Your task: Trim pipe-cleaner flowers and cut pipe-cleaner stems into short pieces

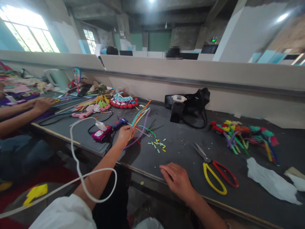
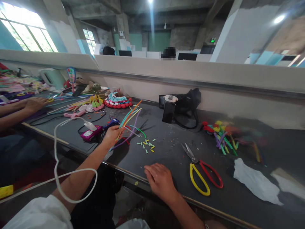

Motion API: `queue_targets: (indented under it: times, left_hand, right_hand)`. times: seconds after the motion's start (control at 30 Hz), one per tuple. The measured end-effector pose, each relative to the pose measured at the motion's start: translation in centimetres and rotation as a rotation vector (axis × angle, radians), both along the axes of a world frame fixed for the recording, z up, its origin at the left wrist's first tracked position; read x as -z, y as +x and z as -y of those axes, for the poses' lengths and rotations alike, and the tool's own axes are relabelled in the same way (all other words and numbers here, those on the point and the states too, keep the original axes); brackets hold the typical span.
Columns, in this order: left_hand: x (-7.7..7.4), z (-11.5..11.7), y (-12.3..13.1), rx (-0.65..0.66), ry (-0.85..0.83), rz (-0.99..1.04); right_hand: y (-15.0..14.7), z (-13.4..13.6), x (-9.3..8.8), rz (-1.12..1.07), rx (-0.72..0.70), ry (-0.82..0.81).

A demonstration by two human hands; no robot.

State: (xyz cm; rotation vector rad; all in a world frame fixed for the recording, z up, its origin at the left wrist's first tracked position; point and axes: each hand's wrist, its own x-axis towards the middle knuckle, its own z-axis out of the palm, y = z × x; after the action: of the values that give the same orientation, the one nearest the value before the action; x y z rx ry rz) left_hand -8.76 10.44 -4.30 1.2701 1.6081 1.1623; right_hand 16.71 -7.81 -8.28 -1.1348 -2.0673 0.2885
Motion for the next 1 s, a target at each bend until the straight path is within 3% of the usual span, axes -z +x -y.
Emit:
queue_targets:
  times: [0.17,0.4,0.53,0.67,0.83,1.0]
  left_hand:
    - [-0.5,2.1,1.0,0.096,-0.020,0.348]
    - [-0.4,2.7,0.1,0.132,-0.052,0.561]
    - [-0.3,2.4,-0.5,0.097,-0.065,0.595]
    - [-0.2,2.7,-0.8,0.060,-0.043,0.590]
    - [0.2,3.2,-0.7,0.028,0.007,0.520]
    - [0.0,3.6,0.8,0.089,-0.037,0.433]
  right_hand:
    - [-0.5,-2.6,-1.0,-0.120,0.108,-0.121]
    - [-2.6,-10.2,-3.7,-0.070,0.227,-0.317]
    - [-6.4,-14.6,-4.6,0.069,0.287,-0.441]
    - [-10.0,-17.3,-4.0,0.162,0.343,-0.552]
    - [-11.3,-18.6,-3.3,0.159,0.354,-0.587]
    - [-12.3,-19.0,-3.7,0.094,0.252,-0.546]
